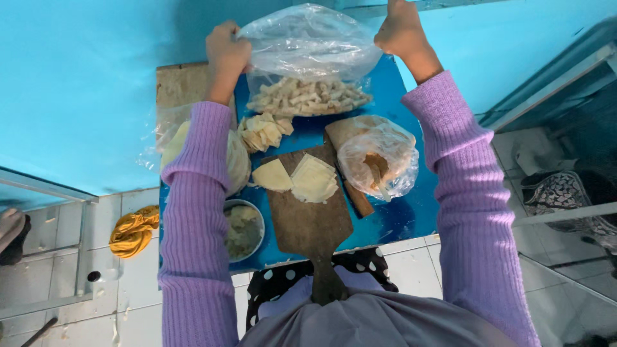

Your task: The person sits at a table and assembles filled snacks from thin pancake sheets. They take a sheet, spoon brown paste from a plastic bag onto it, fold the sheet over the filling, and set the folded piece on the board, repeating the cycle.

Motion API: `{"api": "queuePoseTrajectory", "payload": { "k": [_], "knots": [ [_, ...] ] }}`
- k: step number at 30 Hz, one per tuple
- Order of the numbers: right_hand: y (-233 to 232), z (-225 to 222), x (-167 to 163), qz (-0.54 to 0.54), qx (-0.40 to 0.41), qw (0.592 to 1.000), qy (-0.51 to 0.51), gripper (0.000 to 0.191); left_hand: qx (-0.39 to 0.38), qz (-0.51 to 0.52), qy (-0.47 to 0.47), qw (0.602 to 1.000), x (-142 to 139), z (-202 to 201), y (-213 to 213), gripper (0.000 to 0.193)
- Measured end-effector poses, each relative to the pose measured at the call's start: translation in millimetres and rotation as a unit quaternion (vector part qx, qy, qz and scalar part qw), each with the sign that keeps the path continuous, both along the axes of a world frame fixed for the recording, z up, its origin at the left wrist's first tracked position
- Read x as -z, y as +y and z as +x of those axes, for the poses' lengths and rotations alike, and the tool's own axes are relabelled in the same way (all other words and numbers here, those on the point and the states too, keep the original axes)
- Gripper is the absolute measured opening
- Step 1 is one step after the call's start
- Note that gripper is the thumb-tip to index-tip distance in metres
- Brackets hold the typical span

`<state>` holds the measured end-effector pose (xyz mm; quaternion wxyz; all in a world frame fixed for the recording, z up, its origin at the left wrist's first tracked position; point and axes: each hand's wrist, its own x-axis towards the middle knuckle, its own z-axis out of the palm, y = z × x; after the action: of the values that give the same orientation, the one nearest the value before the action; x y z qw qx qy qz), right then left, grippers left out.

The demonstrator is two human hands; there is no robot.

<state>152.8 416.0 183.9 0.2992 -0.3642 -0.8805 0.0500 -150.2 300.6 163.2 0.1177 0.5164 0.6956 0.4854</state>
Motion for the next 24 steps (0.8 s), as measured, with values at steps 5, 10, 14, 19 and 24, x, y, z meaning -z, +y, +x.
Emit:
{"api": "queuePoseTrajectory", "payload": {
  "k": [5, 10, 14, 19, 24],
  "knots": [
    [-23, 1, -31, 0.1, 0.001, 0.99, -0.103, 0.047, 0.068, 0.175, 0.165, 0.968, 10, 7, 4, 0.018],
    [-27, -59, -29, -0.218, -0.347, 0.909, -0.075, 0.036, 0.164, 0.188, 0.124, 0.96, 24, 11, -11, 0.022],
    [-22, -95, 2, -0.189, -0.321, 0.907, -0.196, 0.05, 0.221, 0.247, 0.108, 0.937, 15, 24, -12, 0.028],
    [-26, -101, 29, -0.091, -0.337, 0.894, -0.281, 0.047, 0.216, 0.281, 0.095, 0.93, 9, 26, -12, 0.029],
    [-36, -78, 32, -0.094, -0.173, 0.927, -0.32, 0.045, 0.161, 0.281, 0.044, 0.945, 20, 13, -6, 0.021]
  ]
}}
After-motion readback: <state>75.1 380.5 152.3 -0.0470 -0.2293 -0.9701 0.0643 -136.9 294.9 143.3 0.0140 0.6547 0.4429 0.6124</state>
